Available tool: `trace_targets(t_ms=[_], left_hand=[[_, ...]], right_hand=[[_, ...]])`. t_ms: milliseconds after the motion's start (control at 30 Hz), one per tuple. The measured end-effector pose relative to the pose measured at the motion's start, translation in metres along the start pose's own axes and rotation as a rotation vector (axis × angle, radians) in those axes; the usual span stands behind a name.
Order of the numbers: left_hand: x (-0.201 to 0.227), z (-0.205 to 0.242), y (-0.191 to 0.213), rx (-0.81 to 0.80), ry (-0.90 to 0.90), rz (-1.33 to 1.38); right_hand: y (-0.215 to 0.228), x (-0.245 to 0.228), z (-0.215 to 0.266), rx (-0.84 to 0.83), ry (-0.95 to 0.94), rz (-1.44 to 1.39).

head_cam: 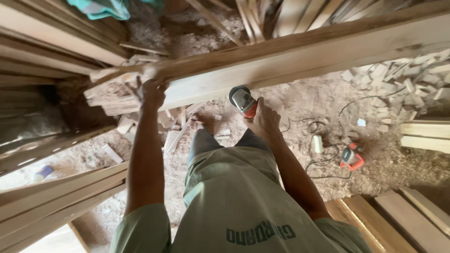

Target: The person applies glue to a long wooden plank and then uses a handheld electric sander to smooth its surface. The person repeatedly moves the sander along the plank, generating sawdust.

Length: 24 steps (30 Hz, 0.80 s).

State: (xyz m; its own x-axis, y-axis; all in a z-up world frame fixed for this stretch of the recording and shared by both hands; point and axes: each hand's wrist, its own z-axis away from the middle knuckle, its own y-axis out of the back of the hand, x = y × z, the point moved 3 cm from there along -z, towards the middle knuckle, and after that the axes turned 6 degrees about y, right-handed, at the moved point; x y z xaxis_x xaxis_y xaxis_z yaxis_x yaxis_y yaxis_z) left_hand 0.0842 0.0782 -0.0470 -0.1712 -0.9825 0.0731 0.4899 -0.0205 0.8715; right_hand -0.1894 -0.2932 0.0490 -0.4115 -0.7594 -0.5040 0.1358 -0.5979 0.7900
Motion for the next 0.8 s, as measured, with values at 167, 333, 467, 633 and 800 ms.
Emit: trace_targets(t_ms=[167, 333, 467, 633, 800], left_hand=[[0.007, -0.004, 0.003, -0.127, 0.067, -0.137], [0.009, -0.012, 0.011, -0.089, -0.055, -0.003], [0.013, -0.012, 0.017, -0.135, 0.065, -0.07], [0.018, -0.01, 0.027, -0.068, 0.045, -0.089], [0.017, -0.011, 0.021, -0.111, 0.024, -0.077]], right_hand=[[-0.041, -0.068, 0.004, 0.142, 0.211, 0.07], [-0.078, -0.114, 0.0, -0.075, 0.096, -0.055], [-0.091, -0.151, 0.002, -0.064, 0.118, -0.004], [-0.114, -0.191, 0.001, -0.114, 0.141, -0.045], [-0.151, -0.223, 0.001, -0.06, 0.259, -0.068]])
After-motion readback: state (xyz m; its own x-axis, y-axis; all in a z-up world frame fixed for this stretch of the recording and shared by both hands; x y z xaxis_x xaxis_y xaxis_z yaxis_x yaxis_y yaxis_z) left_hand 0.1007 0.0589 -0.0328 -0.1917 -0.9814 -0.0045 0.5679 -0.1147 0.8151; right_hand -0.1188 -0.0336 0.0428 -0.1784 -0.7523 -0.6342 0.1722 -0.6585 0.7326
